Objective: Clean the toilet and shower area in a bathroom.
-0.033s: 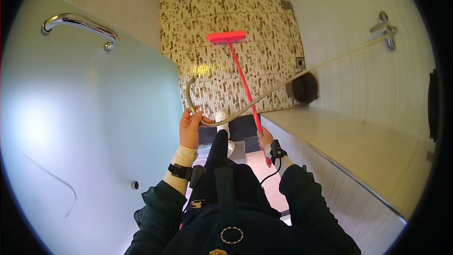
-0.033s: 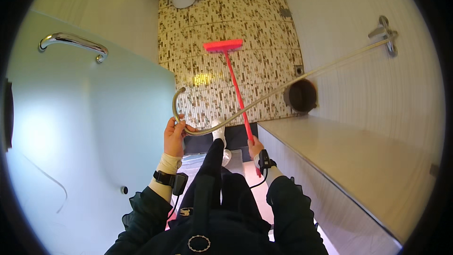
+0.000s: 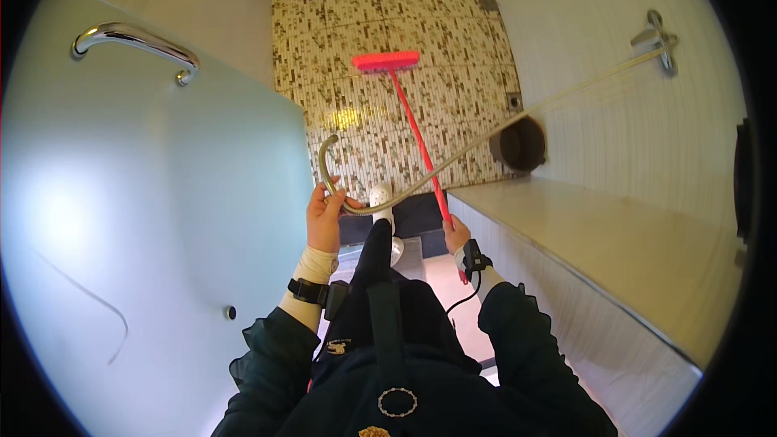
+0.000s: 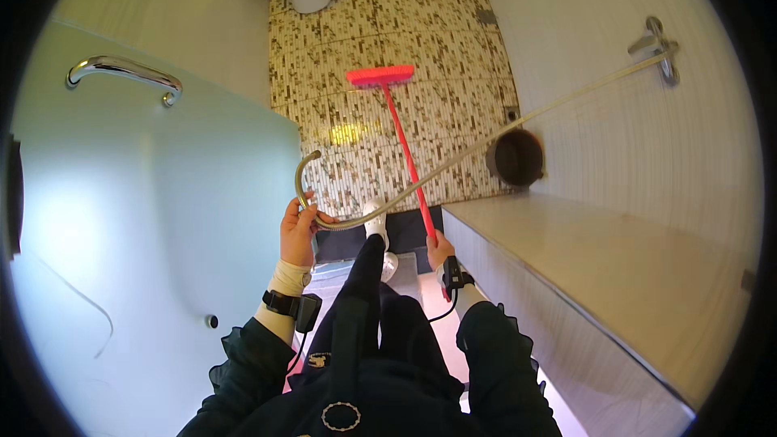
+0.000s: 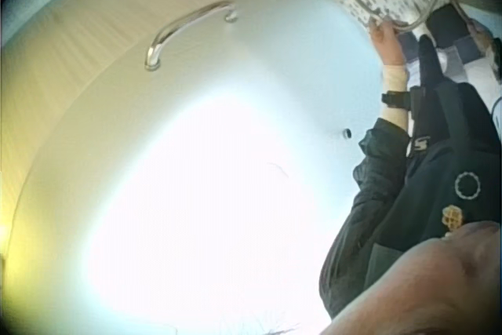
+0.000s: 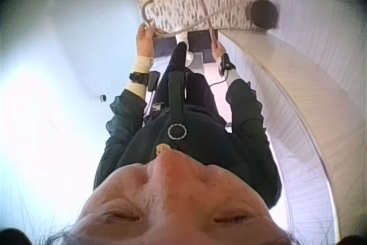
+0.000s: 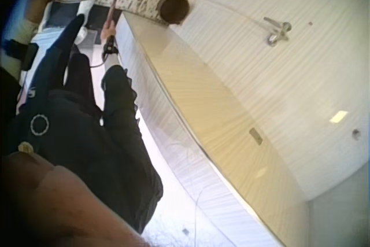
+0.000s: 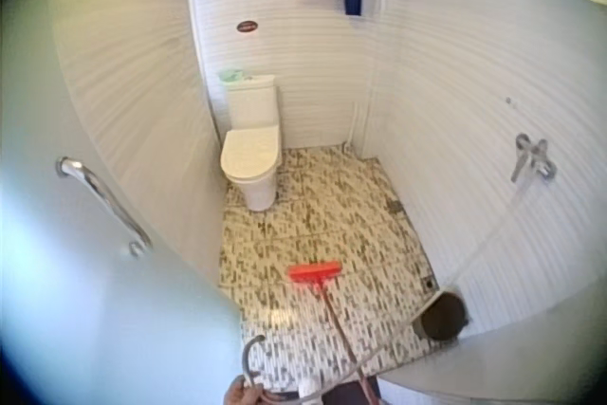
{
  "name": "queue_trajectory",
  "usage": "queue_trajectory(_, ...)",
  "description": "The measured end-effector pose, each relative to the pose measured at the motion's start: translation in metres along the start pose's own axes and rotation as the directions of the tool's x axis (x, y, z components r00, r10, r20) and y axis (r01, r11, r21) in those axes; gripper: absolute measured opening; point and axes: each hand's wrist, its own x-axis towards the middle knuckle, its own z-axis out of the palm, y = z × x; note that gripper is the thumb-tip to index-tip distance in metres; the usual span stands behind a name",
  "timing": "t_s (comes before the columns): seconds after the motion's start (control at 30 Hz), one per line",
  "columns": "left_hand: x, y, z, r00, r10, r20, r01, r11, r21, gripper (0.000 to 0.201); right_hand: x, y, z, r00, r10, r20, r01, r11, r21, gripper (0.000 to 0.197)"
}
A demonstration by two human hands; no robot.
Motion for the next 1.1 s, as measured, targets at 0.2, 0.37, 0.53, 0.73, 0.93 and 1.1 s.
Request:
queue_trajectory(0.2,-0.035,-0.023,-0.004,1.000,0.000,0.025,-0.004,0.985,0.170,0.033,-0.121,0.032,-0.029,0.975,0.174,0.141,-0.187,0.979,0.086,0.026)
queue_trajectory(0.37,-0.051,-0.047,0.012,0.998,-0.048,0.033,0.043,0.989,0.139,0.028,-0.307,0.087,-0.095,0.930,0.337,0.148,-0.326,0.941,-0.090,0.029)
queue_trajectory(0.53,-0.053,-0.063,0.022,0.994,-0.104,0.042,0.097,0.984,0.151,0.029,-0.438,0.118,-0.119,0.738,0.629,0.245,-0.534,0.766,-0.358,0.034)
queue_trajectory(0.73,-0.046,-0.063,0.027,0.992,-0.114,0.057,0.102,0.978,0.183,0.031,-0.316,0.095,-0.040,0.790,0.534,0.300,-0.481,0.844,-0.236,0.033)
queue_trajectory(0.93,-0.040,-0.051,0.048,0.997,-0.057,0.056,0.047,0.987,0.156,0.033,-0.132,0.064,0.001,0.977,0.182,0.113,-0.164,0.975,-0.153,0.030)
queue_trajectory(1.1,-0.035,-0.023,0.024,1.000,0.010,-0.023,-0.007,0.990,0.143,0.033,-0.241,0.068,-0.051,0.915,0.252,0.316,-0.237,0.968,-0.087,0.038)
